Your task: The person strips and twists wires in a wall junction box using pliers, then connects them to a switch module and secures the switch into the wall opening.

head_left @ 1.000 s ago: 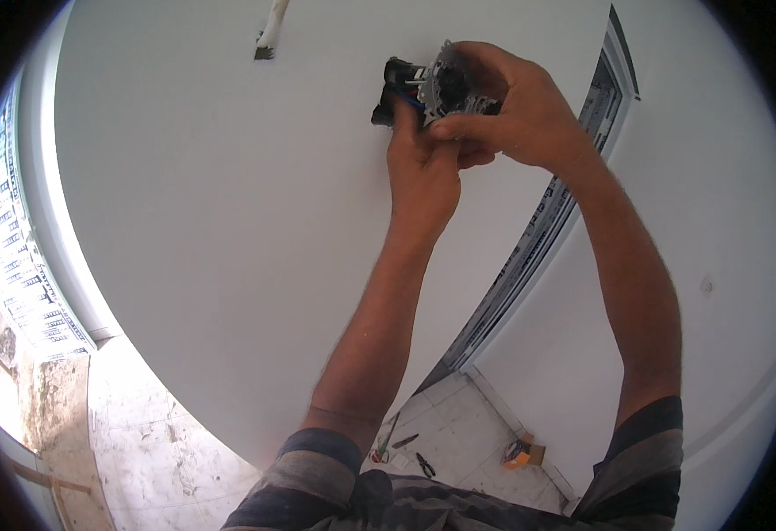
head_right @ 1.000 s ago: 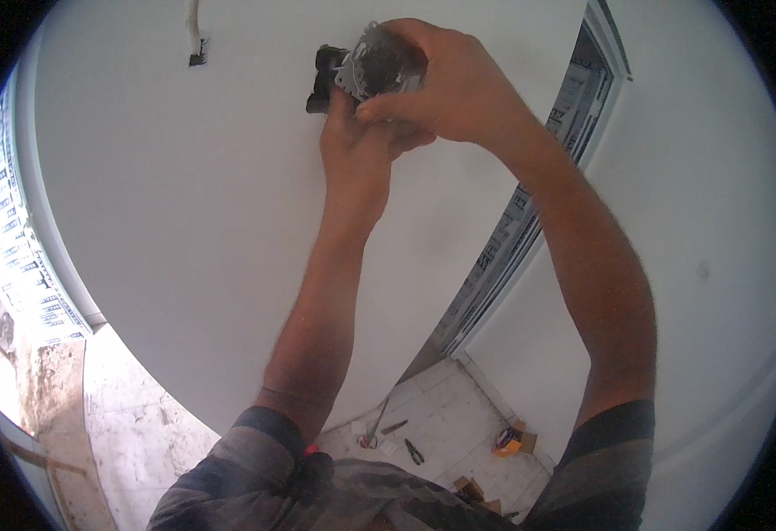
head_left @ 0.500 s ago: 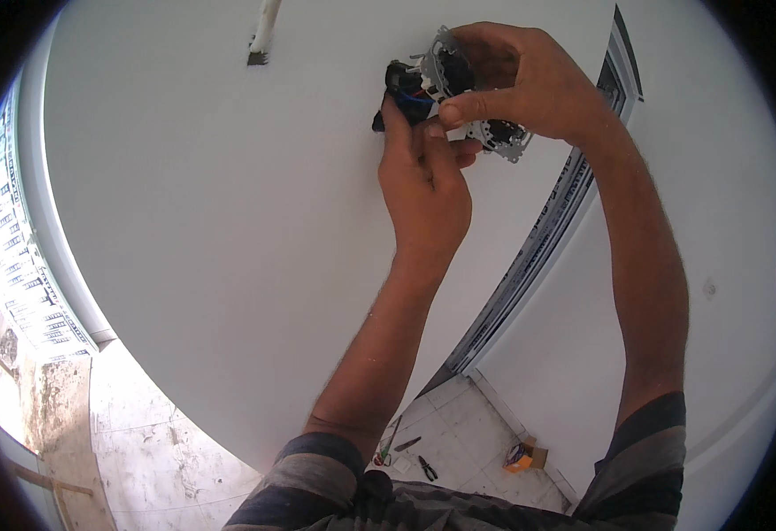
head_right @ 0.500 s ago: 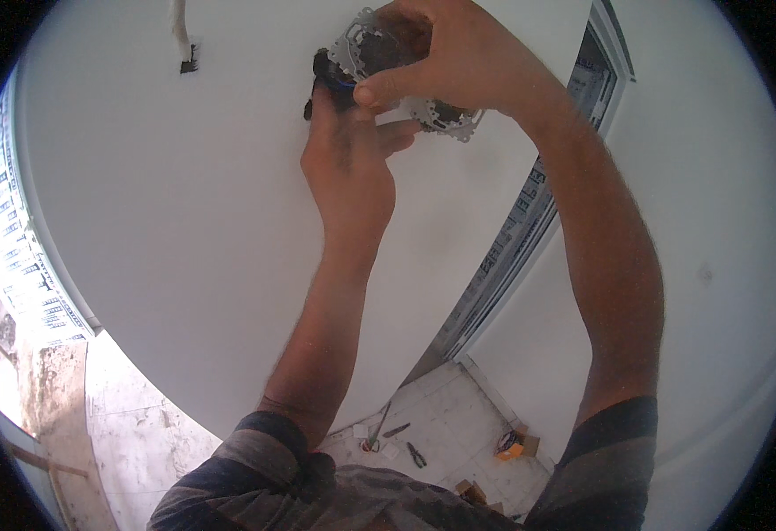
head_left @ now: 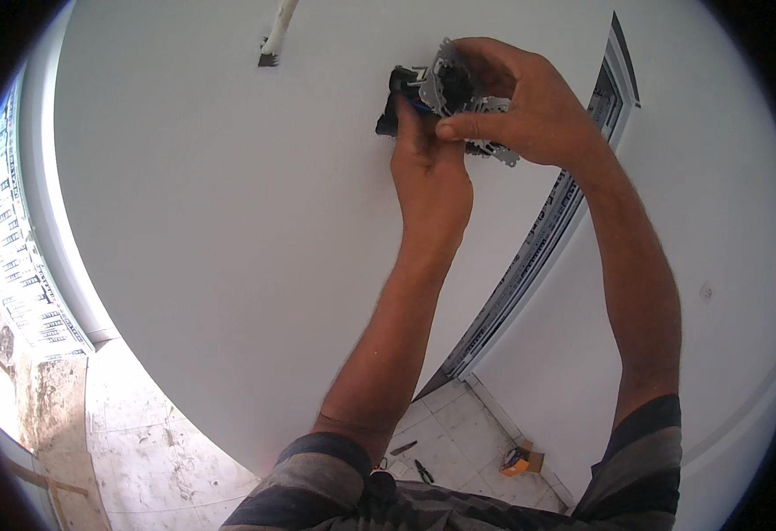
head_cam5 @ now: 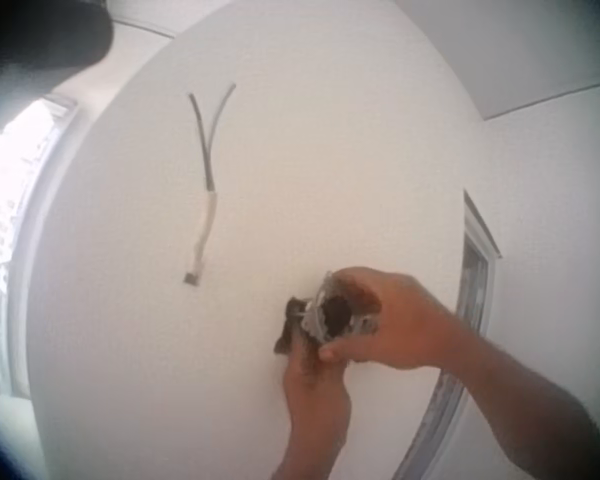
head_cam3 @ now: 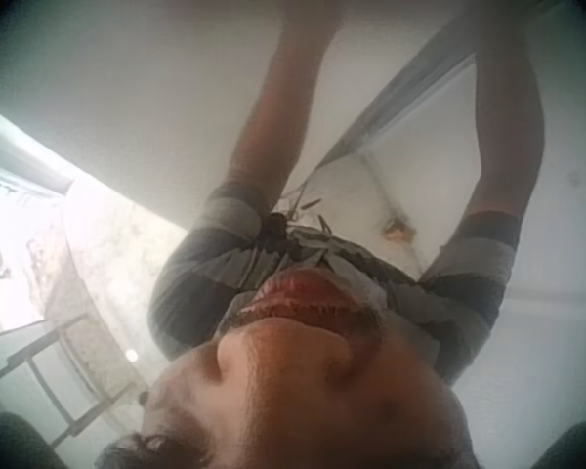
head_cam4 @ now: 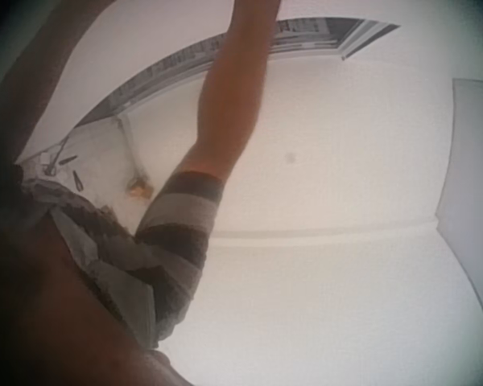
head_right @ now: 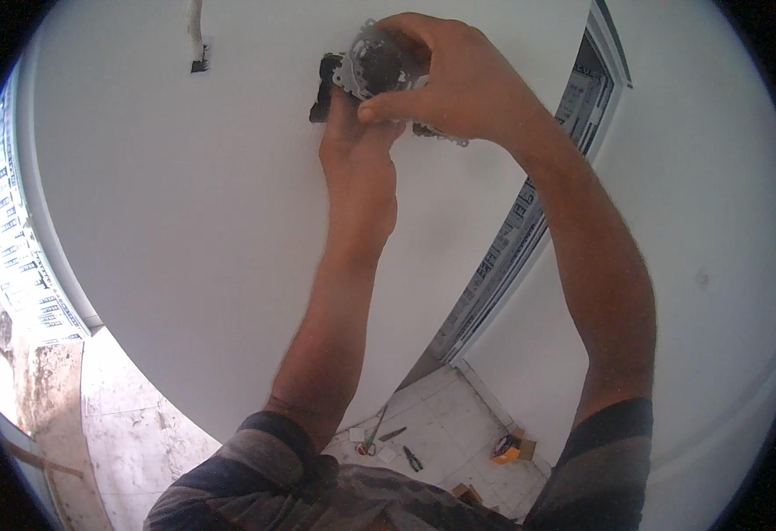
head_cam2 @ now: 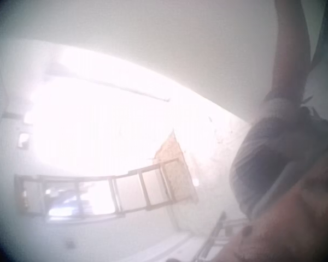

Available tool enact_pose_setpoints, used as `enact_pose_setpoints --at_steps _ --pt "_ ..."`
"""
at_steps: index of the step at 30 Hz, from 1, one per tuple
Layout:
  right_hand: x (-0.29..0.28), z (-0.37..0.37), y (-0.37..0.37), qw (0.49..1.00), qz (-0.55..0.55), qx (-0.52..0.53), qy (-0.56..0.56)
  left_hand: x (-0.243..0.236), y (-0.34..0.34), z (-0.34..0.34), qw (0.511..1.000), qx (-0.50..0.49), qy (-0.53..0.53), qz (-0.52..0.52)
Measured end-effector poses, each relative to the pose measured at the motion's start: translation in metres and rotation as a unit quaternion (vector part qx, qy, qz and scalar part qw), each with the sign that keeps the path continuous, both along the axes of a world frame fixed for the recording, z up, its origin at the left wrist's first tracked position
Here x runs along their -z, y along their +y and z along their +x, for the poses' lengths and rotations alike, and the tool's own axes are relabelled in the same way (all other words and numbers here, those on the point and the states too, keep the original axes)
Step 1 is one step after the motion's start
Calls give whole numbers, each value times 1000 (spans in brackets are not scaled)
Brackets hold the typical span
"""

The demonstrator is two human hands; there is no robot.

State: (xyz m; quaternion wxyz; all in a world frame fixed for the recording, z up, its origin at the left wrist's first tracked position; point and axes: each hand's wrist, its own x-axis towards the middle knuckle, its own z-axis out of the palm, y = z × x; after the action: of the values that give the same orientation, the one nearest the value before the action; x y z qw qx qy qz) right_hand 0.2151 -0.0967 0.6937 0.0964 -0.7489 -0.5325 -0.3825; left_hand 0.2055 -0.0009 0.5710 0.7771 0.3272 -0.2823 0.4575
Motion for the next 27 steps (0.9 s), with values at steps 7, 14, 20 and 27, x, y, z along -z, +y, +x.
enact_pose_setpoints --at_steps 7,14,20,27 --pt "2 -3 -3 1000 -6 9 2 1 4 0 996 92 6 18" --pt "17 -6 -2 999 38 -36 9 5 18 -5 997 56 15 44" --pt "20 6 -5 998 27 -44 -20 17 19 -20 992 83 91 5" --pt "19 10 -5 998 41 -49 19 8 20 -22 951 304 34 -52"
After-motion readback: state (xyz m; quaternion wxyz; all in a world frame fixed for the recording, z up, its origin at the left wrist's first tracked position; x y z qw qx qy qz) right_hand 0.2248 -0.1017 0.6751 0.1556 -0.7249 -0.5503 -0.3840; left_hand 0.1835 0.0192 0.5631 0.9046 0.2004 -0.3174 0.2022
